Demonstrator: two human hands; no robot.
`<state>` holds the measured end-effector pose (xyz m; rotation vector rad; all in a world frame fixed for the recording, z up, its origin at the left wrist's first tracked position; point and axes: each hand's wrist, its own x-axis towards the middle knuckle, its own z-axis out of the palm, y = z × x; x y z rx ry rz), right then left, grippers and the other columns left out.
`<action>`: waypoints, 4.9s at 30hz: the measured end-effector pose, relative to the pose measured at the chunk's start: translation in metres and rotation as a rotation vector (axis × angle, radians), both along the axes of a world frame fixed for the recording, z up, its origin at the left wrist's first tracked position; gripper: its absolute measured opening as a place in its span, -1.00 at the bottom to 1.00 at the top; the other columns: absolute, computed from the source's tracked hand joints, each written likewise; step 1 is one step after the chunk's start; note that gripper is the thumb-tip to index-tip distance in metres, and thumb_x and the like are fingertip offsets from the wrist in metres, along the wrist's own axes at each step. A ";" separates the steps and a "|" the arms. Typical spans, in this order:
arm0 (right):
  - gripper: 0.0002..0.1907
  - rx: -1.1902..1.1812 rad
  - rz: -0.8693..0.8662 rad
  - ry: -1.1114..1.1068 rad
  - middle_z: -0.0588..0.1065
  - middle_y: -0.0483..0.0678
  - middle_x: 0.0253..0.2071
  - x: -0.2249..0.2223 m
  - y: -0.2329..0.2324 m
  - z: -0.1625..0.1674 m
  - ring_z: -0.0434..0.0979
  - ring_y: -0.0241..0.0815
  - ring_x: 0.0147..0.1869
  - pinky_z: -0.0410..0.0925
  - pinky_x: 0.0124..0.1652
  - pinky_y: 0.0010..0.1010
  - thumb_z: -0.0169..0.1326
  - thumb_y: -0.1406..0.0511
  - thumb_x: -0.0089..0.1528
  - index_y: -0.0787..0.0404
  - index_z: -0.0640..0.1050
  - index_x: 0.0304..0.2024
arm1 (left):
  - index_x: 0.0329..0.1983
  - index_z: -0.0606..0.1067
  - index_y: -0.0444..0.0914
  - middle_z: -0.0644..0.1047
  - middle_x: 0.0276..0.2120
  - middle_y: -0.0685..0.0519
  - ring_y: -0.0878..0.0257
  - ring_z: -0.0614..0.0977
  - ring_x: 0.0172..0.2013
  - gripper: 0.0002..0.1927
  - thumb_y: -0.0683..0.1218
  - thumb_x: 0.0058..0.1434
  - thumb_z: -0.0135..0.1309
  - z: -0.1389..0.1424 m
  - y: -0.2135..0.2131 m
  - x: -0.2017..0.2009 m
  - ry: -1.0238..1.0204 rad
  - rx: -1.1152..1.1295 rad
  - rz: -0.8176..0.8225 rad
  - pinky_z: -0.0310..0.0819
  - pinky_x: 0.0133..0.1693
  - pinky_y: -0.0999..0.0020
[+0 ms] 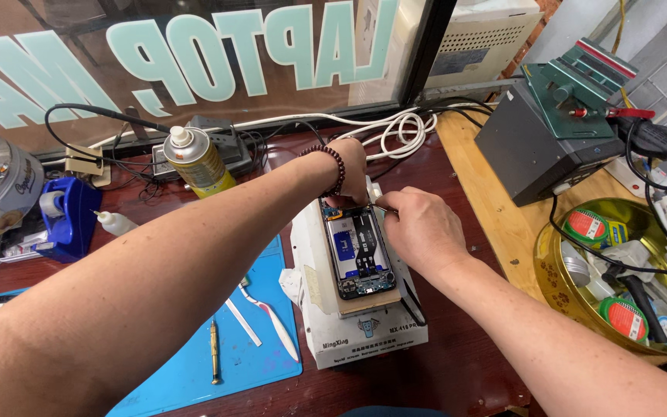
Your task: The person works at a phone repair bench, prying the back cover off a smartphone and lifting out internal components. They place the phone chassis on a heating separator machine, peel away the battery and flex cables, and manipulate small parts on the exposed motherboard while other phone bodies and tools lie on the work mat.
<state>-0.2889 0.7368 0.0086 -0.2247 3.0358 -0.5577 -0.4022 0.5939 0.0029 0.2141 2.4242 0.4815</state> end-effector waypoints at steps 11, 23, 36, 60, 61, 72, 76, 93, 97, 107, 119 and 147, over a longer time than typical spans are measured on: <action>-0.70 -0.089 -0.024 0.001 0.60 -0.07 -0.06 0.003 0.002 -0.002 0.60 0.00 0.01 0.45 0.00 -0.16 0.05 0.35 0.20 0.06 0.67 -0.06 | -0.33 0.67 -0.40 0.69 -0.42 -0.08 0.21 0.74 -0.46 -0.74 -0.09 0.05 0.37 -0.009 -0.009 -0.005 -0.004 0.085 0.007 0.69 -0.38 0.36; -0.73 -0.277 -0.143 -0.070 0.68 -0.04 -0.19 0.003 0.005 0.002 0.70 -0.10 -0.10 0.50 -0.04 -0.30 0.06 0.33 0.22 0.09 0.67 -0.07 | -0.42 0.65 -0.39 0.68 -0.45 -0.07 0.20 0.74 -0.46 -0.75 -0.09 0.01 0.40 -0.016 -0.005 -0.008 -0.018 0.089 0.076 0.71 -0.42 0.34; -0.74 -0.054 -0.002 0.022 0.60 -0.11 -0.10 0.002 0.003 -0.005 0.60 -0.07 -0.01 0.45 -0.03 -0.20 0.07 0.33 0.22 0.05 0.67 -0.06 | -0.40 0.63 -0.39 0.68 -0.45 -0.10 0.18 0.75 -0.46 -0.77 -0.11 0.03 0.38 -0.017 -0.008 -0.012 -0.028 0.094 0.036 0.71 -0.40 0.34; -0.71 -0.369 -0.155 -0.074 0.68 -0.02 -0.22 -0.003 0.004 -0.021 0.71 -0.12 -0.15 0.49 -0.06 -0.31 0.08 0.32 0.19 0.08 0.69 -0.07 | -0.36 0.65 -0.39 0.70 -0.40 -0.07 0.20 0.74 -0.44 -0.74 -0.09 0.03 0.38 -0.020 -0.006 -0.017 -0.071 0.106 0.041 0.71 -0.40 0.36; -0.71 -0.355 -0.139 -0.050 0.68 -0.01 -0.22 -0.003 0.004 -0.020 0.70 -0.11 -0.14 0.49 -0.06 -0.31 0.08 0.32 0.18 0.08 0.69 -0.07 | -0.36 0.65 -0.40 0.70 -0.40 -0.07 0.19 0.74 -0.44 -0.75 -0.10 0.02 0.38 -0.021 -0.006 -0.017 -0.073 0.124 0.056 0.71 -0.41 0.35; -0.73 -0.138 -0.085 0.032 0.63 -0.07 -0.17 0.003 -0.002 -0.006 0.62 0.02 -0.07 0.45 -0.09 -0.13 0.08 0.32 0.19 0.04 0.69 -0.10 | -0.39 0.65 -0.41 0.69 -0.41 -0.08 0.21 0.73 -0.46 -0.70 -0.04 0.07 0.36 -0.021 -0.004 -0.018 -0.050 0.053 -0.006 0.69 -0.41 0.37; -0.74 -0.095 -0.034 0.062 0.61 -0.09 -0.14 0.004 0.000 -0.005 0.61 0.01 -0.06 0.45 -0.08 -0.12 0.08 0.33 0.19 0.05 0.68 -0.10 | -0.38 0.65 -0.38 0.69 -0.42 -0.04 0.23 0.73 -0.46 -0.71 -0.02 0.09 0.34 -0.017 -0.002 -0.016 -0.076 0.033 0.010 0.69 -0.42 0.39; -0.70 -0.353 -0.190 -0.048 0.67 0.02 -0.21 0.000 -0.002 -0.020 0.70 -0.07 -0.14 0.49 -0.07 -0.29 0.08 0.32 0.19 0.08 0.69 -0.05 | -0.38 0.65 -0.38 0.70 -0.41 -0.06 0.21 0.74 -0.46 -0.72 -0.02 0.12 0.33 -0.009 -0.005 -0.012 -0.048 0.012 -0.015 0.69 -0.41 0.39; -0.71 -0.358 -0.181 -0.068 0.67 0.00 -0.22 0.000 0.000 -0.019 0.71 -0.08 -0.15 0.49 -0.08 -0.29 0.08 0.31 0.19 0.07 0.68 -0.06 | -0.38 0.66 -0.37 0.70 -0.41 -0.05 0.22 0.74 -0.45 -0.72 -0.03 0.09 0.36 -0.012 -0.006 -0.014 -0.044 0.032 0.008 0.69 -0.40 0.39; -0.73 -0.155 -0.039 0.074 0.62 -0.09 -0.13 0.004 0.001 -0.009 0.61 0.00 -0.05 0.44 -0.08 -0.14 0.07 0.33 0.21 0.05 0.68 -0.08 | -0.38 0.65 -0.38 0.70 -0.40 -0.06 0.21 0.74 -0.44 -0.70 -0.02 0.06 0.37 -0.023 -0.006 -0.022 -0.071 0.046 -0.002 0.69 -0.40 0.37; -0.74 -0.086 -0.043 0.068 0.61 -0.11 -0.13 0.006 -0.003 -0.008 0.62 -0.02 -0.07 0.46 -0.07 -0.16 0.08 0.34 0.22 0.08 0.67 -0.07 | -0.38 0.67 -0.32 0.69 -0.45 -0.03 0.26 0.74 -0.46 -0.72 0.02 0.16 0.26 -0.015 -0.002 -0.012 0.036 -0.079 -0.145 0.65 -0.36 0.41; -0.67 -0.565 -0.275 -0.181 0.67 -0.07 -0.36 0.002 -0.009 -0.010 0.62 -0.31 -0.34 0.47 -0.29 -0.42 0.09 0.42 0.12 0.21 0.68 -0.07 | -0.45 0.65 -0.35 0.68 -0.49 -0.04 0.25 0.73 -0.49 -0.72 0.00 0.09 0.35 -0.017 -0.008 -0.014 -0.009 0.036 -0.066 0.67 -0.42 0.39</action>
